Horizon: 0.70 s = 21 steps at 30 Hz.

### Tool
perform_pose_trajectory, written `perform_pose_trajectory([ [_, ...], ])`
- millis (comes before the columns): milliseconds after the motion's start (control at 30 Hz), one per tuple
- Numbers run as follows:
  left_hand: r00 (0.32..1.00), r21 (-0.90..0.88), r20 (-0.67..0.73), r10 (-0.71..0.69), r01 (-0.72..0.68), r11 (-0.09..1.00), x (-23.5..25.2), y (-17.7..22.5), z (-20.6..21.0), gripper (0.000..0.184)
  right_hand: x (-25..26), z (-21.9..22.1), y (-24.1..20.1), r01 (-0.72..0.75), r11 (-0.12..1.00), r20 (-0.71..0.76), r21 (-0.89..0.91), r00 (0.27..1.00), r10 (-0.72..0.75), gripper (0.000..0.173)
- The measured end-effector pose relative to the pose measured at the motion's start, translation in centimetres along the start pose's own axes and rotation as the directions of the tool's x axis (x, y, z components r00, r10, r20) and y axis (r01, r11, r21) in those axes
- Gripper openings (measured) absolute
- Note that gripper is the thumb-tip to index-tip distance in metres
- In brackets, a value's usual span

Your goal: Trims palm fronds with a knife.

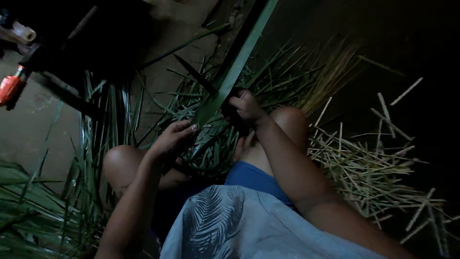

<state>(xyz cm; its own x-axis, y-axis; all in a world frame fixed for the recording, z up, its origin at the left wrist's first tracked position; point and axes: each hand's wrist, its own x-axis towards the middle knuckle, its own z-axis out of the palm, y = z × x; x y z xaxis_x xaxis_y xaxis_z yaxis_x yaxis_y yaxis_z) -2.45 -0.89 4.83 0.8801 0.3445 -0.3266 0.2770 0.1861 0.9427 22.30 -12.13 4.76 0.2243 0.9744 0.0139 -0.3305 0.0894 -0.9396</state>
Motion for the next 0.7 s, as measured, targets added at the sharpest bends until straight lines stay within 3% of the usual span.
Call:
perform_pose_trajectory([
  [167,1.0,0.033,0.023,-0.008,0.007,0.999,-0.3,0.8,0.7,0.025,-1.0,-0.1,-0.9,-0.013,1.0,-0.032,-0.012,0.999,0.013,0.019],
  [300,0.999,0.052,-0.036,-0.025,0.026,0.998,-1.3,1.4,1.7,0.024,-1.6,0.0,-1.3,-0.018,1.0,-0.027,0.009,0.999,0.018,0.021],
  [700,0.998,0.031,-0.018,-0.064,0.065,0.997,-4.0,-0.1,1.0,0.022,-2.0,-0.2,-1.5,-0.032,0.998,-0.07,0.057,0.997,0.036,0.022],
])
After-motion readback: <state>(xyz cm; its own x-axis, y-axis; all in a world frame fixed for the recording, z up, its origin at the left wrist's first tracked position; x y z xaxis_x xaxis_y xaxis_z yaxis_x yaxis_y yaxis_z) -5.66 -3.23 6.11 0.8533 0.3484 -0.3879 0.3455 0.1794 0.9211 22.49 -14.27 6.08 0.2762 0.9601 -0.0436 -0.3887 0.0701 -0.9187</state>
